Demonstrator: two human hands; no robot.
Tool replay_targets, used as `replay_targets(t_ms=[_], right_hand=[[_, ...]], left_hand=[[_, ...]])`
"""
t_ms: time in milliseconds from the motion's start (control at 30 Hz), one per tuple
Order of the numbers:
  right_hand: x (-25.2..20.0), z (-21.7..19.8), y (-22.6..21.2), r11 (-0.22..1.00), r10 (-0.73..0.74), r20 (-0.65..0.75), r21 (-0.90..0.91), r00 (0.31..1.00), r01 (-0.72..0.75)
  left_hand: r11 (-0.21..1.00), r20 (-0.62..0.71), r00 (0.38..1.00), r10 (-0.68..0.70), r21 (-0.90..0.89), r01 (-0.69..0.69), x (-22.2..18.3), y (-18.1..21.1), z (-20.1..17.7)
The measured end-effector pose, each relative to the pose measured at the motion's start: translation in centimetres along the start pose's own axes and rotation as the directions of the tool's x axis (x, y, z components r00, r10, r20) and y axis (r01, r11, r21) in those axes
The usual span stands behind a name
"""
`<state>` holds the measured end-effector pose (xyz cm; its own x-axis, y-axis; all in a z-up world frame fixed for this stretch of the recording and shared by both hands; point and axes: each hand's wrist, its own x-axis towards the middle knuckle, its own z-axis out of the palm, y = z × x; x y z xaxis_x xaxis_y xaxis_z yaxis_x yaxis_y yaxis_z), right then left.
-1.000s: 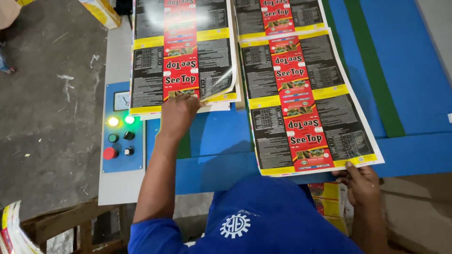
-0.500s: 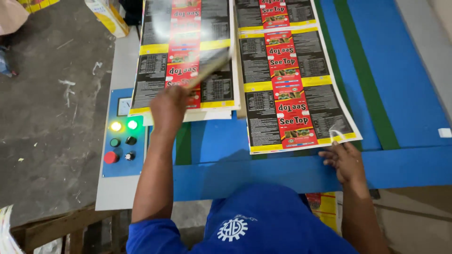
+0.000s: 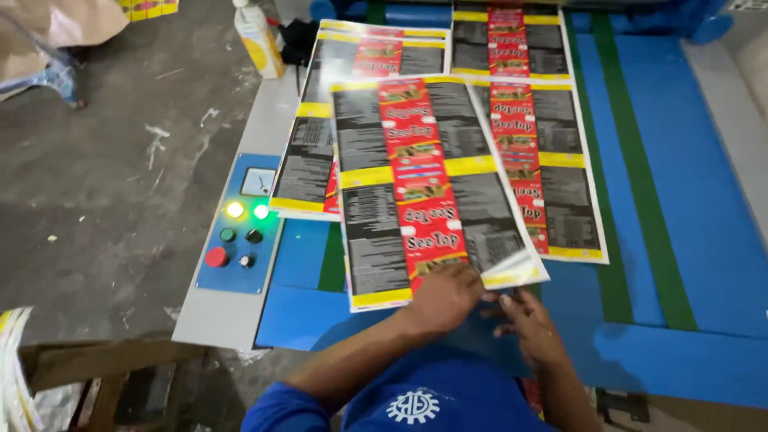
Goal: Operating a printing and cutting machine to process food packaging labels.
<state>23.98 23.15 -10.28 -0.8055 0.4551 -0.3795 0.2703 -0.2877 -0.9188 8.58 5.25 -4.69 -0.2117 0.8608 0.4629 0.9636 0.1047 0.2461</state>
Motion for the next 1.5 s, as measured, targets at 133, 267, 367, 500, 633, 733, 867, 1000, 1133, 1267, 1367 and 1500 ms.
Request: replay_targets(t_ms=[133, 267, 367, 500, 633, 733, 867, 1000, 1133, 1267, 1367, 1500], right_hand=[[2.0, -3.1, 4.4, 0.980, -0.103, -0.010, 0.171, 0.995, 0.104], [-0.2, -6.9, 4.8, 0.952, -0.052, -0.183, 0.288, 0.982, 0.104], [-1.9, -9.7, 4.6, 0.955, -0.036, -0.346, 0.264, 0.938, 0.134], [-4.4, -12.8, 4.7, 0.945, -0.084, -0.422, 0.254, 0.903, 0.206], [-4.9, -17.1, 7.8, 0.961, -0.051, -0.508, 0.209, 0.860, 0.180], [-5.5, -18.6, 9.3, 0.955, -0.064, -0.486, 0.224, 0.871, 0.195], [-6.3, -17.9, 8.9, 0.960, -0.011, -0.477, 0.240, 0.879, 0.142], [-6.7, -17.7, 9.1, 0.965, 0.010, -0.491, 0.233, 0.871, 0.120], [-7.3, -17.3, 9.5, 0.967, -0.002, -0.493, 0.222, 0.870, 0.128], [-7.7, -16.3, 8.5, 0.972, 0.003, -0.475, 0.208, 0.880, 0.109], [-8.0, -14.6, 7.0, 0.967, -0.029, -0.446, 0.214, 0.895, 0.138], [-7.6, -14.9, 7.6, 0.976, -0.014, -0.450, 0.189, 0.893, 0.111]], left_hand=[[0.947, -0.118, 0.951, 0.286, -0.118, -0.299, 0.8, -0.2, -0.9], [0.992, -0.035, 0.991, 0.127, 0.010, -0.127, -0.2, -7.0, -3.5], [0.983, -0.122, 0.988, -0.098, 0.146, 0.116, -1.1, -11.6, -6.0], [0.959, -0.121, 0.984, -0.131, 0.237, 0.157, -1.4, -13.5, -9.9], [0.898, -0.065, 0.995, -0.076, 0.430, 0.096, -3.0, -17.0, -8.2], [0.932, -0.008, 0.994, -0.105, 0.348, 0.101, -3.0, -18.6, -7.9], [0.854, -0.011, 0.952, -0.305, 0.441, 0.278, -1.4, -17.0, -11.0], [0.933, -0.197, 0.941, -0.275, 0.184, 0.311, -0.6, -15.3, -12.9], [0.924, -0.045, 0.939, -0.341, 0.168, 0.344, -1.1, -14.4, -12.3], [0.937, 0.024, 0.947, -0.319, 0.160, 0.312, -1.4, -13.7, -12.2], [0.945, 0.027, 0.950, -0.312, 0.110, 0.308, -1.6, -13.5, -12.3], [0.955, 0.103, 0.953, -0.286, 0.113, 0.274, -2.0, -13.6, -12.2]])
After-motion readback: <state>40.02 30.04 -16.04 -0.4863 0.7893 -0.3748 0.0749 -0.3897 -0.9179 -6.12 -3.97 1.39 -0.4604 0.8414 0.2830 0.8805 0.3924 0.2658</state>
